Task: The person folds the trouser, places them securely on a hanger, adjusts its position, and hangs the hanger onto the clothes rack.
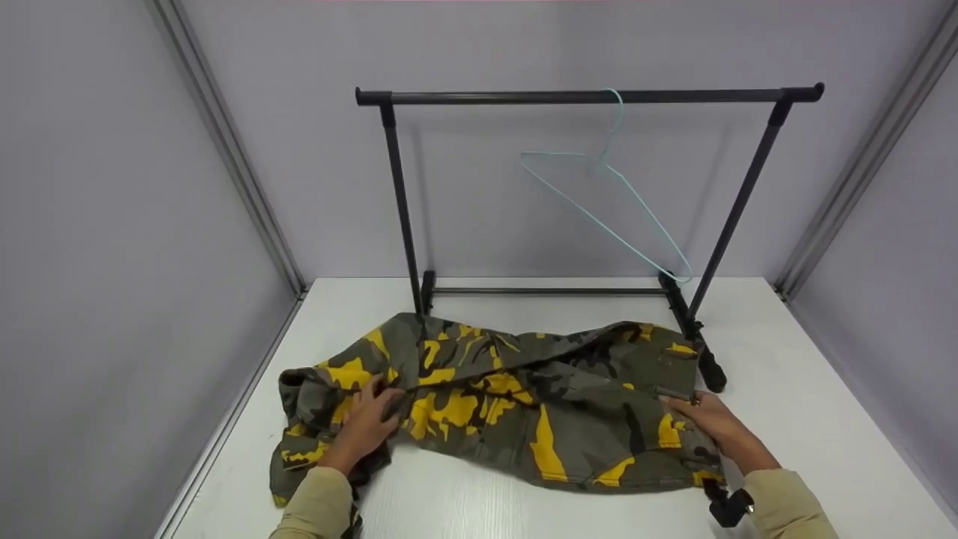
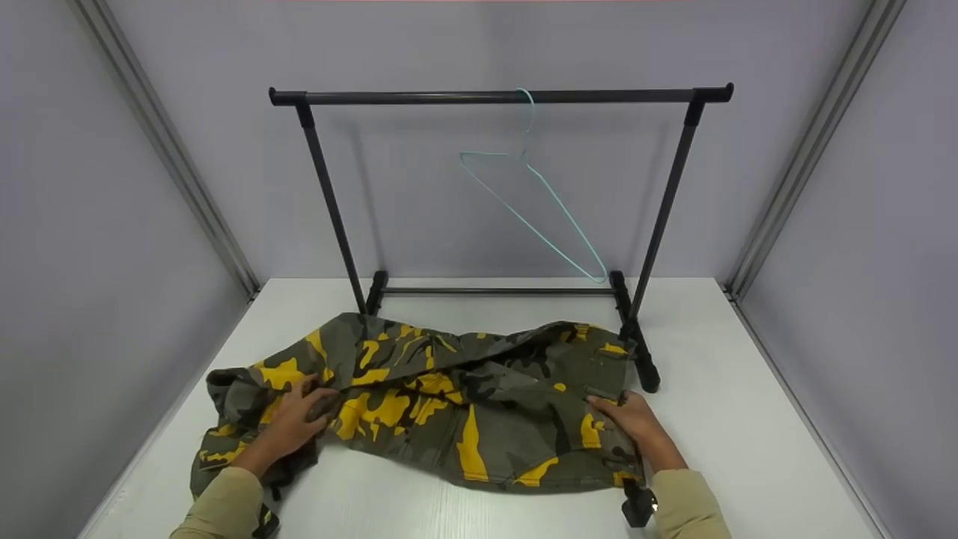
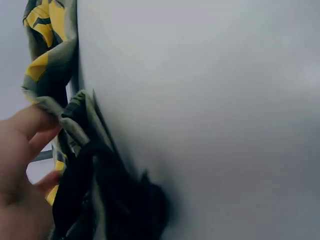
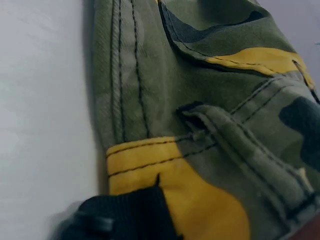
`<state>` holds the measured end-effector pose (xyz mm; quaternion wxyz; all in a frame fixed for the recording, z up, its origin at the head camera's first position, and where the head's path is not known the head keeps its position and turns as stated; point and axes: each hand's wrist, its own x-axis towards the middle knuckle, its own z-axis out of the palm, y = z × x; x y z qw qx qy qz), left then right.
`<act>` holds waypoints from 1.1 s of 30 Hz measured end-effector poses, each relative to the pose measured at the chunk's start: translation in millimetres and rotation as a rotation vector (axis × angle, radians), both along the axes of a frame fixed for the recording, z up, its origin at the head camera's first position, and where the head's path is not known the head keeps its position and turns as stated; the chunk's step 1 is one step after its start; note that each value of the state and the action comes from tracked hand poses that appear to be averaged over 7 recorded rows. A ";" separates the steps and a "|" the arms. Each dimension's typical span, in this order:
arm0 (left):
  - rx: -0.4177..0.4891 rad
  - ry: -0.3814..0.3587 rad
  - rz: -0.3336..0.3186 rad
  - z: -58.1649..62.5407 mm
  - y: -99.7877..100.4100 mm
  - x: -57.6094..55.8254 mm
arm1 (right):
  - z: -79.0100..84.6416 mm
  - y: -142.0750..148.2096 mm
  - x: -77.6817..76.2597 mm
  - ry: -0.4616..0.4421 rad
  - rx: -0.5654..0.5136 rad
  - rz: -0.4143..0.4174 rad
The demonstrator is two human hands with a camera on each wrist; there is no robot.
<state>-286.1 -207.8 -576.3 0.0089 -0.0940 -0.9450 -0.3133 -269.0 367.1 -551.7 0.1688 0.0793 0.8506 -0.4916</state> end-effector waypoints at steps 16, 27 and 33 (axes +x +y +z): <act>-0.206 0.168 0.036 36.5 -1.4 -13.9 | 30.2 -0.5 -8.5 0.308 -0.108 -0.135; -0.231 0.369 0.000 90.3 4.2 -36.0 | 58.1 21.0 -12.3 0.557 0.154 -0.179; -0.224 0.467 -0.007 107.4 7.9 -47.1 | 70.4 42.9 -4.8 0.550 0.203 -0.220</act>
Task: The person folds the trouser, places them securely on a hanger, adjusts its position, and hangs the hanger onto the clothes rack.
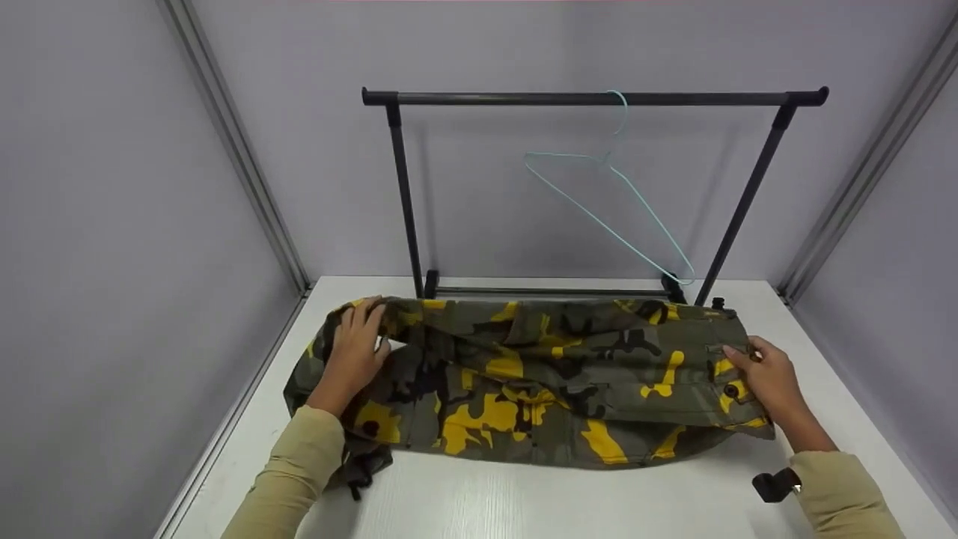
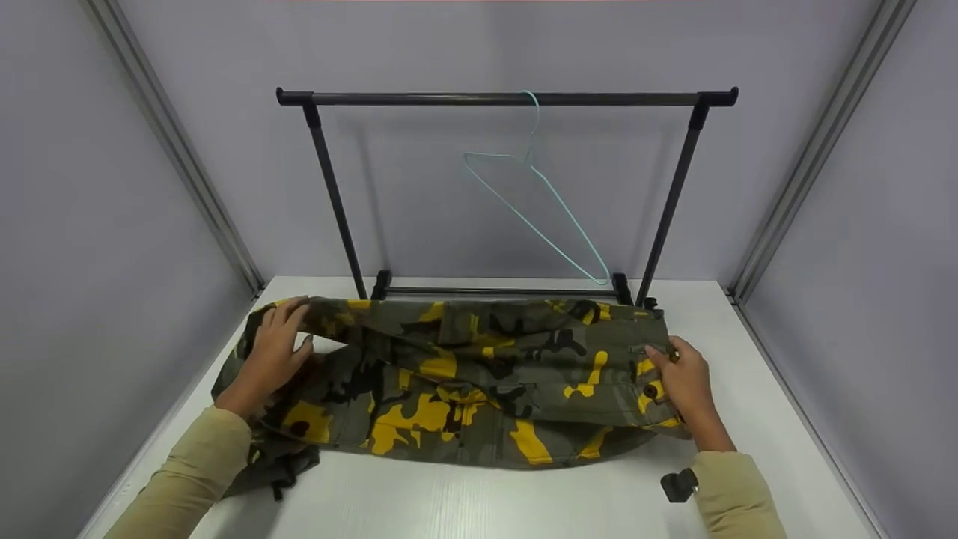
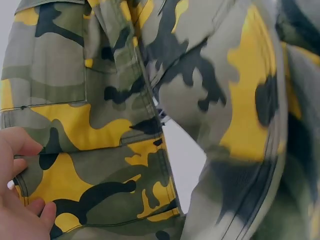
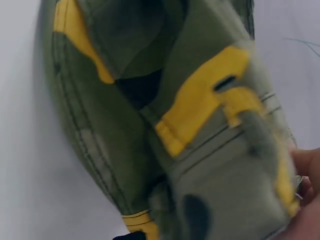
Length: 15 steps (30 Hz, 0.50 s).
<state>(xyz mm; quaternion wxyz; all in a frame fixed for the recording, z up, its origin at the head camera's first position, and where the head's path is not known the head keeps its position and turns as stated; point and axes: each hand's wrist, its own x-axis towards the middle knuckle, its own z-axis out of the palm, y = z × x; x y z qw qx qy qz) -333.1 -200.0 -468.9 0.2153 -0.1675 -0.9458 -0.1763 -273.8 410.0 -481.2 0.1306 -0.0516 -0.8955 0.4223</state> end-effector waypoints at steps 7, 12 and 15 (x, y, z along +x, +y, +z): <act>0.005 -0.046 -0.002 5.1 12.6 -13.5 | 6.5 22.2 4.7 -0.034 0.025 -0.076; -0.045 -0.138 -0.004 -11.0 29.5 -27.6 | 2.6 33.7 -2.5 -0.095 0.018 -0.084; -0.072 -0.217 -0.020 -25.9 41.0 -33.1 | -5.1 40.3 -8.0 -0.111 0.049 -0.091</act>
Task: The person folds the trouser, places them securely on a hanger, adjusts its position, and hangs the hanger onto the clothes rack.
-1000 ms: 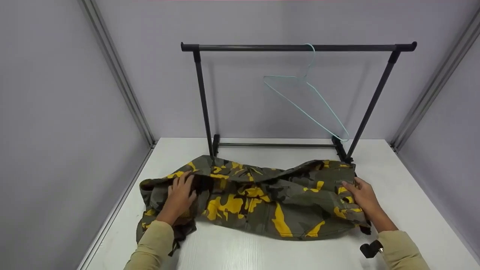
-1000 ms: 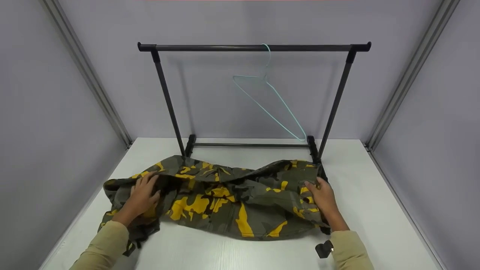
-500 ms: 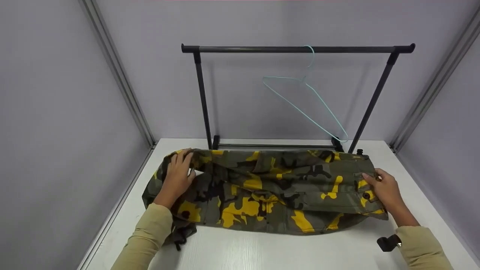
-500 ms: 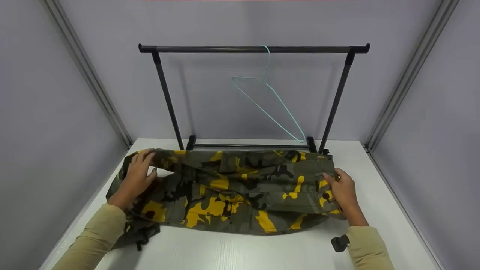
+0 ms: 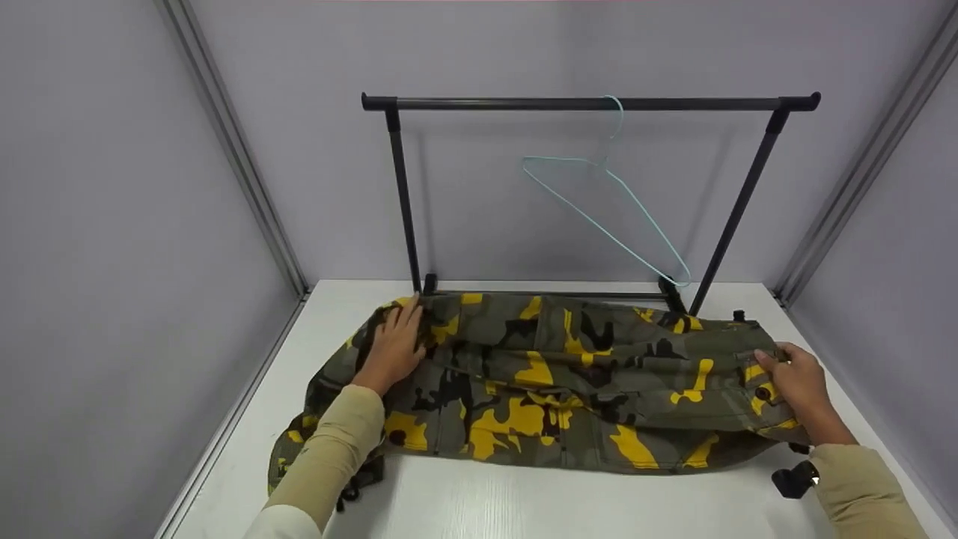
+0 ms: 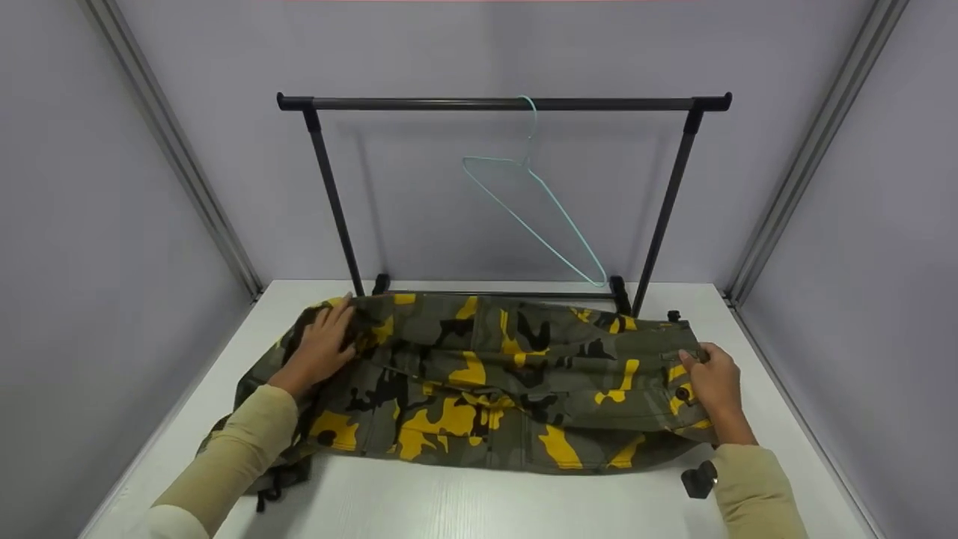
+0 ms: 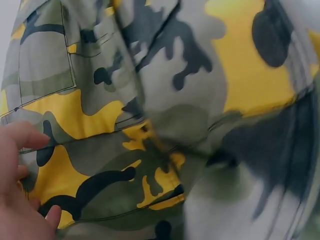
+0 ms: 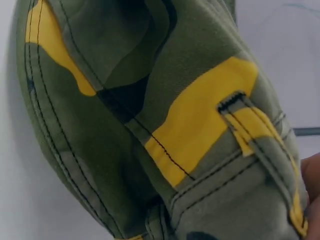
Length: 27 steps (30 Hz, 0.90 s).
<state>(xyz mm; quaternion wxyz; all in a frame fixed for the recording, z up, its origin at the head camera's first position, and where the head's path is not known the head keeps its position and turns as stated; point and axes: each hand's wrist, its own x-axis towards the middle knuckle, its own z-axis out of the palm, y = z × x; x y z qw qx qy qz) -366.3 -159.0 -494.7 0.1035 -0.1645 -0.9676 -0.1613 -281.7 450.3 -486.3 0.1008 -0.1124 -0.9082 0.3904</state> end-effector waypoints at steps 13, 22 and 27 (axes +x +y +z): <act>0.005 -0.180 0.051 -44.2 -16.9 6.2 | -5.1 26.7 -0.2 0.013 0.131 -0.079; -0.057 -0.089 0.099 -55.8 -41.2 9.4 | -20.9 40.4 13.8 0.013 0.151 -0.195; 0.000 -0.128 0.115 -62.0 -53.9 17.4 | -32.4 50.8 26.2 -0.146 0.096 -0.086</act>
